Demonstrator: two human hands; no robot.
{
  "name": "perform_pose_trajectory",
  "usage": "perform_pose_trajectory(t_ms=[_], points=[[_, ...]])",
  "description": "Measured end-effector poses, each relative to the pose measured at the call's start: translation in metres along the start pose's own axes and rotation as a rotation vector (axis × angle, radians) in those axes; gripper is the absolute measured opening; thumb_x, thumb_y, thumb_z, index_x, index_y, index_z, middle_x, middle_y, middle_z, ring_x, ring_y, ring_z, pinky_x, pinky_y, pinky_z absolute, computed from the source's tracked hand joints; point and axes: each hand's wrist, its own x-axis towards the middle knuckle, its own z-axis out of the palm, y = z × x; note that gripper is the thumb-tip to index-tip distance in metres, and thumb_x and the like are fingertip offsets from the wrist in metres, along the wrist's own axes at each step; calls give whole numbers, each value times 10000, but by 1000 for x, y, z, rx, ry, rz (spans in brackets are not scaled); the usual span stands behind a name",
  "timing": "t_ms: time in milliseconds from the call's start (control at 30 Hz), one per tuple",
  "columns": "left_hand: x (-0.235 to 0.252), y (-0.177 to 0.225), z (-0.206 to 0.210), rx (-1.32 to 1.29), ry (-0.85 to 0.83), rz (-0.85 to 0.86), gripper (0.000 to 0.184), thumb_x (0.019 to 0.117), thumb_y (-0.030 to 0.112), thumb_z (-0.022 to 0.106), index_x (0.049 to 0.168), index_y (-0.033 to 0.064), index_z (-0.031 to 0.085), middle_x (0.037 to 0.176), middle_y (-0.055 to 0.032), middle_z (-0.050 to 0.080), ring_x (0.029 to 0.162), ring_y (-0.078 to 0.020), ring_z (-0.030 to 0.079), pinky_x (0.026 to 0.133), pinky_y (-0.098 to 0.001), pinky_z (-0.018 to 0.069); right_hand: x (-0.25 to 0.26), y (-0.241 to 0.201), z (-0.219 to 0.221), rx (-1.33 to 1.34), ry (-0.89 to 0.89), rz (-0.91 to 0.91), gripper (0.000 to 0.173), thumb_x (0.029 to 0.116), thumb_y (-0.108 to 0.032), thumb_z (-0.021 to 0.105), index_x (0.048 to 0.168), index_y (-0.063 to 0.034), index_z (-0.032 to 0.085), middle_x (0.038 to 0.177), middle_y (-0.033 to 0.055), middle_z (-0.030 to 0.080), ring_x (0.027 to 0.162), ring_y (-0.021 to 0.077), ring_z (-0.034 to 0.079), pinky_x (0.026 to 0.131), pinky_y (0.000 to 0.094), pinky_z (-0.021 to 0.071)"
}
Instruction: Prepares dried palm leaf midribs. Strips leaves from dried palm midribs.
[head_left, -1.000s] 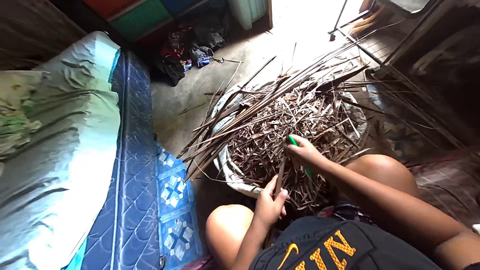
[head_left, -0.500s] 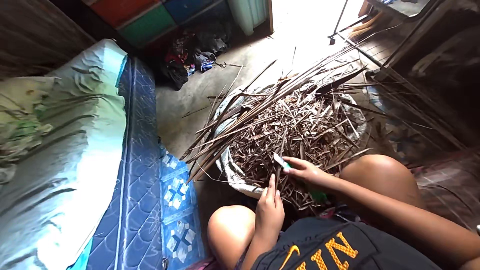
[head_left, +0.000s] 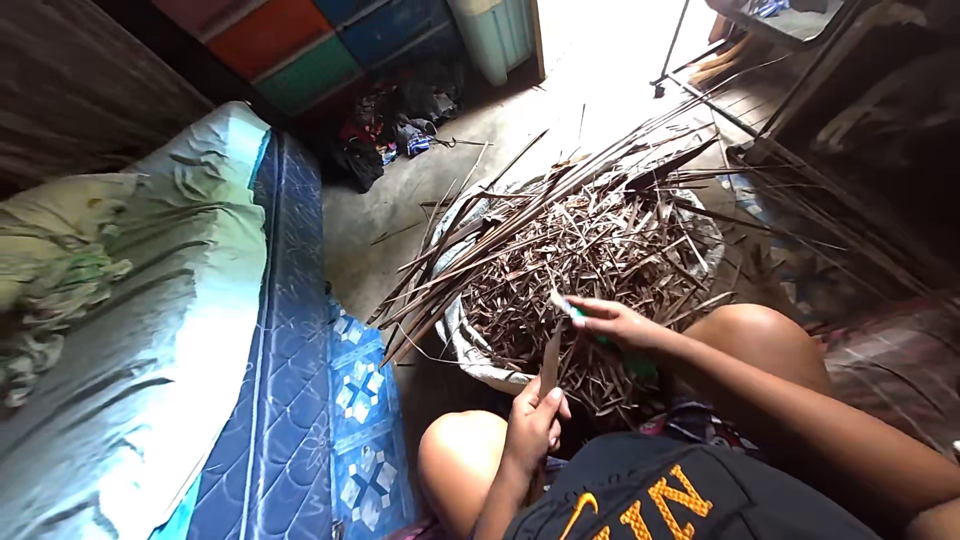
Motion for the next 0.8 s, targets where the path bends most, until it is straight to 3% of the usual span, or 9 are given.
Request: perform_pose_trajectory(t_ms=[100,200,367,433,600,733,800], points=[[-5,-5,2,13,-18,-11,381,1036,59,431,1401,-34,496,729,18,620,437,24,404,407,-134,358,6,-13,-26,24,124,-19,512,1100,-200,491,1589,-116,364,820,8,583,534,59,506,481,209,455],[-7,-5,3,36,14,18,358,1035,58,437,1372,-34,516,734,20,618,434,28,401,406,-131,360,-2,-20,-30,-36,6,26,514,1095,-207,493,1591,-153,369,831,5,593,546,59,516,483,207,453],[-8,-4,4,28,10,31,297,1029,59,436,1293,-31,540,731,13,621,428,21,408,404,-133,370,-17,-2,1,-69,-132,101,549,1085,-203,521,1603,-145,347,849,16,600,557,64,517,496,222,453],[-9,-6,3,33,-10,39,371,1031,62,439,1377,-50,509,743,11,626,441,19,418,416,-134,375,-17,-2,1,-30,-91,72,553,1081,-191,526,1602,-133,349,830,10,599,542,61,513,489,216,454],[-21,-13,1,91,-30,58,201,1035,100,463,1147,-9,589,722,31,632,447,41,431,420,-116,372,-5,-22,-26,-13,121,-17,503,1092,-197,515,1569,-94,392,838,13,608,547,50,516,491,200,455],[-31,-19,-1,149,2,37,381,1034,105,494,1370,-72,515,729,37,618,481,38,434,448,-122,373,9,-35,-64,30,359,-63,481,1105,-196,487,1571,-124,390,797,16,575,522,51,489,473,200,440],[-34,-19,-2,191,19,29,440,1039,106,510,1438,-73,476,745,34,620,494,27,442,460,-133,385,15,-31,-85,77,511,-133,494,1100,-265,507,1576,-186,400,818,9,590,541,66,500,485,234,457]])
